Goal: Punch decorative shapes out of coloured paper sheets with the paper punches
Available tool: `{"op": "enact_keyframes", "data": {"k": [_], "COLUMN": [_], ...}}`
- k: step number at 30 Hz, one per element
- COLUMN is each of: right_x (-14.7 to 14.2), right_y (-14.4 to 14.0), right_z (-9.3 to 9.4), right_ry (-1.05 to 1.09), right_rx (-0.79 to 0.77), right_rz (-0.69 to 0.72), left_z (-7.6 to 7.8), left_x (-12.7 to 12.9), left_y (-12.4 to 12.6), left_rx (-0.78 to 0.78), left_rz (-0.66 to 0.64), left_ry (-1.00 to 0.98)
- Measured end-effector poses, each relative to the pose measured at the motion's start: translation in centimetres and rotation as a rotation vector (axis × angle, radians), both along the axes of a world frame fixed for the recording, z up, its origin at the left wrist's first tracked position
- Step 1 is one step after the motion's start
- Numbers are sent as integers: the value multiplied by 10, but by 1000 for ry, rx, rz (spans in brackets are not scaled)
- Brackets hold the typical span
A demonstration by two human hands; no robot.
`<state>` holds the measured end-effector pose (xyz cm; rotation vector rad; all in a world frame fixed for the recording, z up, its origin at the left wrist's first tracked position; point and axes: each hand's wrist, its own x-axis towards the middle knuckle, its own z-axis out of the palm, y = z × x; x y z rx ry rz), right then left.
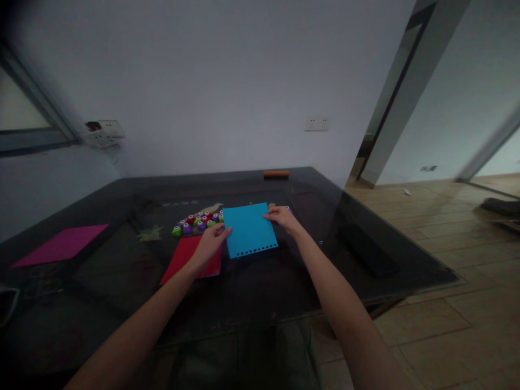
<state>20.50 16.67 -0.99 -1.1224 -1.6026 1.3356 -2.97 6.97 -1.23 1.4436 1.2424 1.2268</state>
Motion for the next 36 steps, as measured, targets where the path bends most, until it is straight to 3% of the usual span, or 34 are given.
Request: {"op": "enact_keyframes", "data": {"k": [4, 7, 13, 17, 19, 22, 30, 36], "right_x": [0, 1, 19, 49, 66, 91, 119, 119], "right_y": [-3, -4, -7, -18, -23, -27, -24, -20], "right_z": [5, 11, 22, 24, 21, 11, -24, -30], "right_ry": [-16, -18, -41, -58, -72, -110, -180, -261], "right_rx": [9, 32, 59, 54, 33, -9, -79, -21], "right_rz": [4, 19, -39, -141, -177, -225, -213, -244], "left_z": [-3, -2, 21, 36, 37, 28, -17, -30], "left_x": [-7, -8, 11, 34, 48, 69, 102, 102], "left_y": [7, 9, 1, -2, -2, -5, -22, -21], "left_rx": [20, 13, 187, 278, 367, 468, 528, 473], "left_rz": [119, 134, 105, 18, 54, 126, -178, -228], "left_ry": [31, 5, -22, 169, 335, 527, 723, 807]}}
